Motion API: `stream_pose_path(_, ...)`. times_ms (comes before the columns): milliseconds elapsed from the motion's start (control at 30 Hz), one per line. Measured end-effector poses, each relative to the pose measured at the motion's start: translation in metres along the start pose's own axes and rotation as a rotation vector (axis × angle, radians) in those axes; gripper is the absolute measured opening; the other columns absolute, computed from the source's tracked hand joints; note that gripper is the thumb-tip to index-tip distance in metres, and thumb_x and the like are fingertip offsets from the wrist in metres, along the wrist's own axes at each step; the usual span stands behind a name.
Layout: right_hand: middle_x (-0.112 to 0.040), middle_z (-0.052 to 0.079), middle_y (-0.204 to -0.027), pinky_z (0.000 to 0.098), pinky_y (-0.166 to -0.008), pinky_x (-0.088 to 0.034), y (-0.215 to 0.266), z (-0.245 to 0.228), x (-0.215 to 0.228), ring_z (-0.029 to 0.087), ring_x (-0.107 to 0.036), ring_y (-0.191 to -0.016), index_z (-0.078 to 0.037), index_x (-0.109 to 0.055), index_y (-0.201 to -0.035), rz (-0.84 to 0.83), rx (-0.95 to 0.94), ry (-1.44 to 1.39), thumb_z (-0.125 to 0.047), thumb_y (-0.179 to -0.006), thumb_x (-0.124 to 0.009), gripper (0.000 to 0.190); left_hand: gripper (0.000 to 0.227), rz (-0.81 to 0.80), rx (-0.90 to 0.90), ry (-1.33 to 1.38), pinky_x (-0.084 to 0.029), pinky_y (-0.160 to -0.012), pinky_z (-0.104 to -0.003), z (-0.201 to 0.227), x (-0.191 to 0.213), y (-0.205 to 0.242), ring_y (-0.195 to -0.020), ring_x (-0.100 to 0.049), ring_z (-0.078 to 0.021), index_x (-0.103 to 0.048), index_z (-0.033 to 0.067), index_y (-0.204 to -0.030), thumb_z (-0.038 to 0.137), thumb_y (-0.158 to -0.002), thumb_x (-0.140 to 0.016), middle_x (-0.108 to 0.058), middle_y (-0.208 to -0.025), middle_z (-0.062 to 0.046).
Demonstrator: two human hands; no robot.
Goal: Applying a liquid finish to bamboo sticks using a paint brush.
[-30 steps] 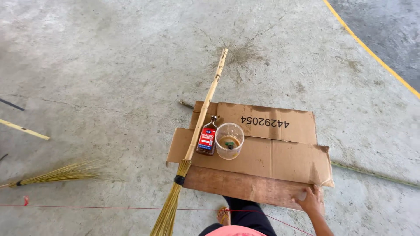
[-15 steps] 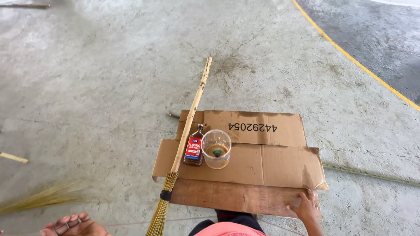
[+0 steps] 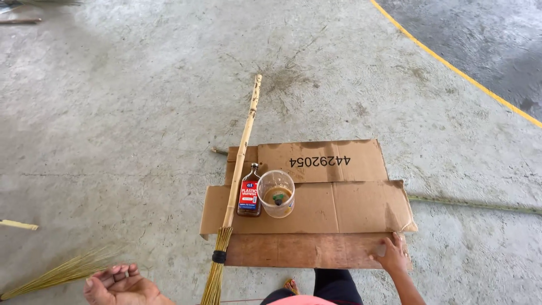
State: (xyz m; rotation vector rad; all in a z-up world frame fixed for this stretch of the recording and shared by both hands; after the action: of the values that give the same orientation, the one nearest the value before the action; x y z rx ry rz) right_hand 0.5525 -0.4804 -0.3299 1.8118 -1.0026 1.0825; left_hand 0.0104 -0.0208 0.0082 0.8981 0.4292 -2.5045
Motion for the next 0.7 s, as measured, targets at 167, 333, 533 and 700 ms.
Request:
stream_pose_path(167, -0.017, 0.005, -0.169, 0.0565, -0.118, -0.035, 0.005, -0.011, 0.012, 0.030, -0.026, -0.156, -0.024, -0.058, -0.128, -0.073, -0.072, 0.107, -0.044, -0.056, -0.101, 0.086, 0.032, -0.012, -0.016, -0.135, -0.053, -0.074, -0.028, 0.009, -0.022, 0.035, -0.076, -0.063, -0.0139, -0.056, 0.0119, -0.095, 0.035, -0.107, -0.075, -0.061, -0.083, -0.003)
stream_pose_path(333, -0.018, 0.009, -0.168, 0.0586, -0.117, -0.036, 0.004, 0.007, -0.002, 0.034, -0.028, -0.154, -0.022, -0.060, -0.124, -0.030, -0.001, 0.054, -0.042, -0.057, -0.099, 0.080, 0.044, -0.391, 0.053, -0.972, -0.049, -0.086, -0.046, -0.117, -0.010, 0.053, -0.103, -0.060, -0.0291, -0.054, 0.0113, -0.124, 0.034, -0.091, -0.073, -0.062, -0.112, -0.013)
stream_pose_path(533, -0.018, 0.010, -0.170, 0.0573, -0.116, -0.038, 0.003, -0.001, 0.003, 0.034, -0.031, -0.152, -0.020, -0.059, -0.125, -0.038, -0.016, 0.020, -0.042, -0.057, -0.098, 0.081, 0.113, -1.039, 0.093, -1.993, -0.037, -0.107, -0.063, -0.220, 0.041, 0.105, -0.143, -0.034, -0.0463, -0.022, 0.0218, -0.158, 0.054, -0.073, -0.088, -0.036, -0.156, -0.023)
stream_pose_path(700, -0.018, 0.009, -0.170, 0.0562, -0.117, -0.036, 0.006, -0.012, 0.009, 0.032, -0.028, -0.155, -0.020, -0.060, -0.122, -0.063, -0.038, 0.038, -0.041, -0.058, -0.099, 0.078, 0.099, -1.040, 0.065, -1.947, -0.048, -0.106, -0.051, -0.266, 0.132, 0.095, -0.131, -0.054, -0.0373, -0.029, 0.0163, -0.159, 0.045, -0.079, -0.080, -0.055, -0.142, -0.019)
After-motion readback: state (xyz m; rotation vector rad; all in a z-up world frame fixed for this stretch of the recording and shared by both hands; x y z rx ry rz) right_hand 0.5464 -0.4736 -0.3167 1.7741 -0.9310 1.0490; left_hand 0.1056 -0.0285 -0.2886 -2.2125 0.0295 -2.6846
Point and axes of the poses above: each hand's wrist, its own y-axis away from the middle knuckle, its own x-axis out of the back of the hand, z = x × y, the point moved 3 cm from there along -y, towards the middle knuckle
